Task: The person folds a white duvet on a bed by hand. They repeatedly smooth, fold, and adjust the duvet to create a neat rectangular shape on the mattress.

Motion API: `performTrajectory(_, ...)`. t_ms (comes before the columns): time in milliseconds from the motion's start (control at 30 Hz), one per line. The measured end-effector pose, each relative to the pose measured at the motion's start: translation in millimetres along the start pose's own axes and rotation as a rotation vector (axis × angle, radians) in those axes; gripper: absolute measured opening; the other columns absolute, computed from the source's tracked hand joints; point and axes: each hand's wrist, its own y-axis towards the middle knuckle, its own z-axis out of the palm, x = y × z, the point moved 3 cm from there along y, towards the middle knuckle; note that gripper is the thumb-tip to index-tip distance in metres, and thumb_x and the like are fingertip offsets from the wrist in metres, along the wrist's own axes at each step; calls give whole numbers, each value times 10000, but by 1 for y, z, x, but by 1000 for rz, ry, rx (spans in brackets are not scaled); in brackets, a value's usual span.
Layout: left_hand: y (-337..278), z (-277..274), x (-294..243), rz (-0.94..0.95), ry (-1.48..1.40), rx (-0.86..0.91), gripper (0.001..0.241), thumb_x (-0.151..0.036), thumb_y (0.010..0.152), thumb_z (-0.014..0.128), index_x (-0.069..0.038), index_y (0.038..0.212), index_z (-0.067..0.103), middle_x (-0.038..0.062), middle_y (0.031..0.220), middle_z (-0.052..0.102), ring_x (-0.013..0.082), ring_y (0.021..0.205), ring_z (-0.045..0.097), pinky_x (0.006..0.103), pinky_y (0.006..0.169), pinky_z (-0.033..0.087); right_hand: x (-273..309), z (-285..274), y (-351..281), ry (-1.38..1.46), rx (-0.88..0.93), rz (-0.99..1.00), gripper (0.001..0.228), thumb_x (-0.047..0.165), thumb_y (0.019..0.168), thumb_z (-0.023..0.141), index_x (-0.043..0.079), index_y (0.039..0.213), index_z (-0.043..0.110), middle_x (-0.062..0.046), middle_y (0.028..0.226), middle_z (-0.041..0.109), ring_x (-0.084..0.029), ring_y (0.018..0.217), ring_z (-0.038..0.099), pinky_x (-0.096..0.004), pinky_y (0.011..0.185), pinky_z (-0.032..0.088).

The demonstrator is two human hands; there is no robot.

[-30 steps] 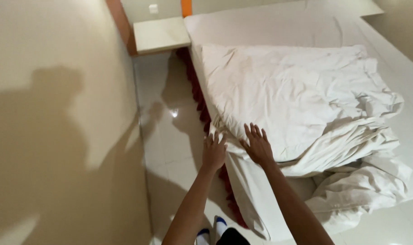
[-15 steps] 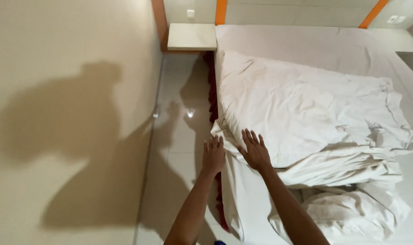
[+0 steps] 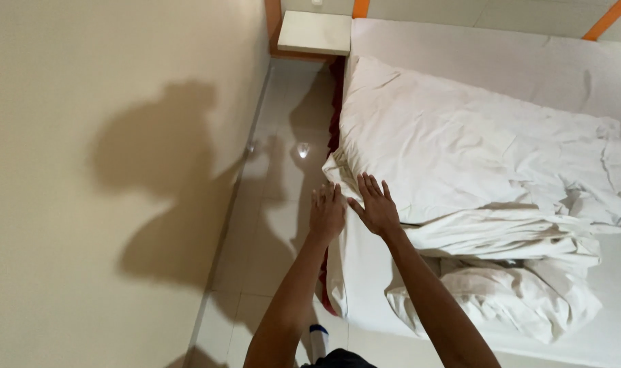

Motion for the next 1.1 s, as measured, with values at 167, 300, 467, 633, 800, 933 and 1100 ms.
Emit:
performTrajectory(167, -33, -8, -7, -7, 30, -12, 671, -260, 1018, 551, 2, 1582, 302, 208, 1645, 321, 410, 1520, 282, 566, 1255, 143, 12, -6, -32, -11, -18, -21, 804, 600, 1045, 362, 50, 1619, 235, -165, 1676, 296, -292, 1547, 255, -489, 1256, 145)
performTrajectory(300, -55, 1, -8, -54, 30, 40, 692, -304, 1009, 570, -31, 1583, 295, 198, 1650, 293, 404, 1520, 268, 571, 1246, 142, 21, -13, -57, 16, -30, -11, 815, 612, 1044, 349, 62, 1633, 225, -153, 1672, 302, -292, 1560, 251, -492, 1268, 142)
performTrajectory(467, -84, 4, -35, -62, 31, 57, 691, -313, 1012, 565, -33, 1582, 290, 197, 1639, 281, 400, 1501, 273, 574, 1233, 139, 15, -17, -99, 33, -40, -35, 825, 622, 1056, 345, 48, 1633, 208, -158, 1678, 292, -303, 1562, 240, -491, 1270, 138)
performTrajectory(633, -89, -8, -85, -37, 56, 40, 649, -323, 1026, 549, -29, 1562, 333, 170, 1655, 305, 376, 1527, 291, 566, 1249, 163, -14, -38, -128, 40, -25, 39, 827, 627, 1024, 360, 88, 1631, 202, -136, 1671, 287, -284, 1552, 239, -476, 1263, 129)
performTrajectory(800, -92, 14, -152, -16, 88, 34, 653, -319, 1044, 534, -22, 1584, 319, 159, 1661, 298, 372, 1529, 284, 565, 1256, 166, -67, -59, -170, 39, -31, 7, 800, 600, 1051, 363, 76, 1636, 214, -149, 1679, 289, -289, 1565, 249, -482, 1280, 135)
performTrajectory(933, -89, 56, -207, -42, 33, 86, 675, -319, 1028, 525, -31, 1586, 279, 155, 1666, 251, 364, 1530, 229, 558, 1250, 132, -118, -63, -213, 35, -16, -6, 809, 598, 1047, 372, 57, 1626, 208, -158, 1680, 280, -297, 1562, 237, -487, 1270, 127)
performTrajectory(1100, -106, 84, -279, -34, 69, 165, 696, -306, 1021, 522, -33, 1605, 262, 153, 1683, 246, 352, 1548, 227, 553, 1252, 135, -180, -57, -271, 19, 23, -27, 816, 582, 1039, 347, 56, 1641, 184, -160, 1692, 263, -295, 1564, 230, -485, 1273, 118)
